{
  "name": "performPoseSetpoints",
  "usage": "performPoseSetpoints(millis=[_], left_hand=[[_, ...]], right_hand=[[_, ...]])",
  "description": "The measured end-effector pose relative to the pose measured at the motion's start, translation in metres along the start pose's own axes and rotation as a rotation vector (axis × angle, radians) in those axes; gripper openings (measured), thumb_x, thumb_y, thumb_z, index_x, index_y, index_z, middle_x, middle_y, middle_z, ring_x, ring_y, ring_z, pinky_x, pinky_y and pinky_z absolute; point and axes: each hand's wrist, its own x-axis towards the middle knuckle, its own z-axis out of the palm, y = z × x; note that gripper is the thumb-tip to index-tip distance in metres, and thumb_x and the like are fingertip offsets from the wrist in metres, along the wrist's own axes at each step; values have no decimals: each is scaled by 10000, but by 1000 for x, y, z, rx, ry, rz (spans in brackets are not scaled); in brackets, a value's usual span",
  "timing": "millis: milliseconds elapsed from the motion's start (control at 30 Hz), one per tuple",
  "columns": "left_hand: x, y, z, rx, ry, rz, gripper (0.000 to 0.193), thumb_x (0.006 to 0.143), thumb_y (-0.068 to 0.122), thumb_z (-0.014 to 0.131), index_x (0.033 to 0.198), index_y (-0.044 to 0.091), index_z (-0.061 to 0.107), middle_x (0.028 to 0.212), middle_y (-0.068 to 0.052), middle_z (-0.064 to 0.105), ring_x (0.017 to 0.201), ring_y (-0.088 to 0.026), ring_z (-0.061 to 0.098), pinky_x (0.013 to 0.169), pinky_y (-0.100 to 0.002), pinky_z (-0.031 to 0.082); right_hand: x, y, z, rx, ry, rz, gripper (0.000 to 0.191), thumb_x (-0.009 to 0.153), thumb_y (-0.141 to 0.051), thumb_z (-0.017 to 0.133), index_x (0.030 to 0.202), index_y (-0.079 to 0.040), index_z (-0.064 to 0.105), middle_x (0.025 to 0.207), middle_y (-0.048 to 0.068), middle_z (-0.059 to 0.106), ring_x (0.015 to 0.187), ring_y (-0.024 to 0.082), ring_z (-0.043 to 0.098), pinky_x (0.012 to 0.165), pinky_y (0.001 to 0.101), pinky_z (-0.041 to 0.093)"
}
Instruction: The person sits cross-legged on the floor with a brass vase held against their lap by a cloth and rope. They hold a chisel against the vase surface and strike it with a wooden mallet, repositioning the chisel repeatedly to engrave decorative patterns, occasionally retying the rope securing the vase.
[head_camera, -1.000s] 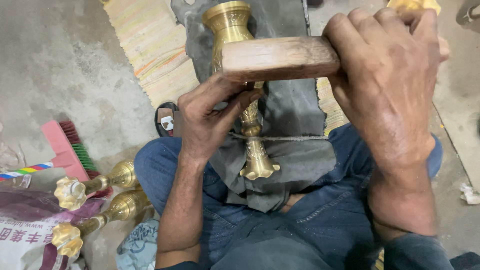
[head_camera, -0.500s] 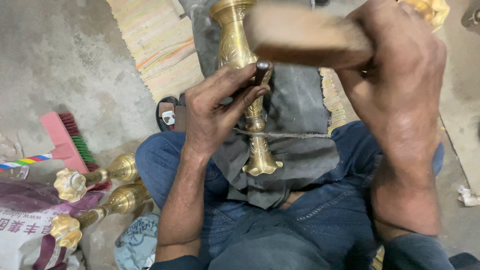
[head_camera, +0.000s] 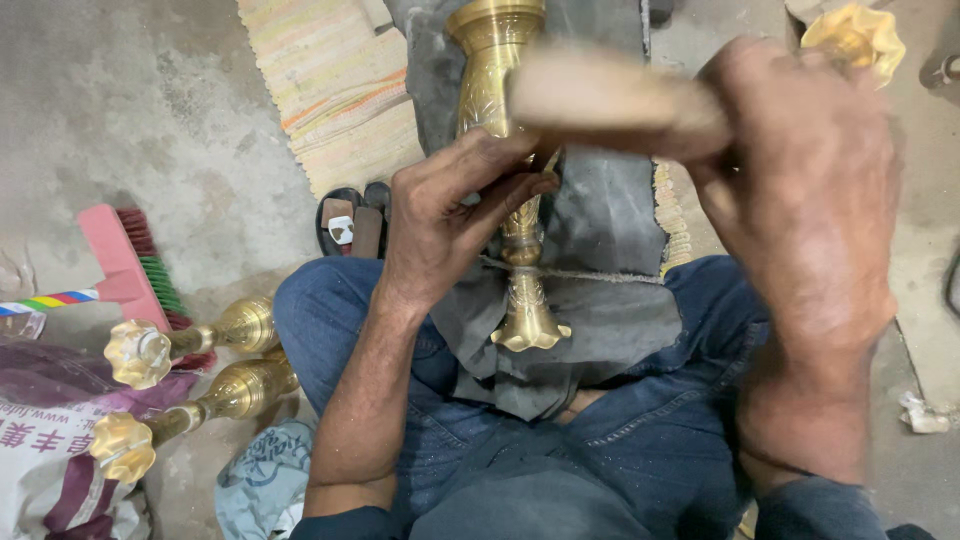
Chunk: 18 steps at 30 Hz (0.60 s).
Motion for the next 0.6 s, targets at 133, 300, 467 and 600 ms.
performPoseSetpoints(millis=[133,300,467,600], left_hand=[[2,0,0,-2,2,14,354,956,90,832,1281,57,695,1097,-69,756,976,-158,777,817,-282,658],[2,1,-1,-68,3,8,346,994,68,798,1320,50,683,1144,-70,754,1059,-171,781,916,-288,681],[-2,4,4,47,33,16,359,974,110,825,1306,76,691,1145,-68,770,1005,-163,780,861,-288,658],[-2,3,9,157,89,74,370,977,157,840,1310,102,688,1164,-68,761,1059,-180,777,928,-307,663]], right_hand=[[2,-1,-1,10,23,26,328,865,-45,787,1091,-20,551,991,130,583,947,325,586,845,420,452],[7,-5,-3,84,66,55,374,867,-27,788,1165,-39,563,1007,112,598,967,306,614,878,415,479],[6,-8,-12,281,74,141,438,933,-12,747,1319,-6,541,1129,124,615,1026,315,617,898,409,490],[14,-6,-9,68,36,58,373,864,16,818,1147,13,575,1010,168,637,982,355,633,864,471,499]])
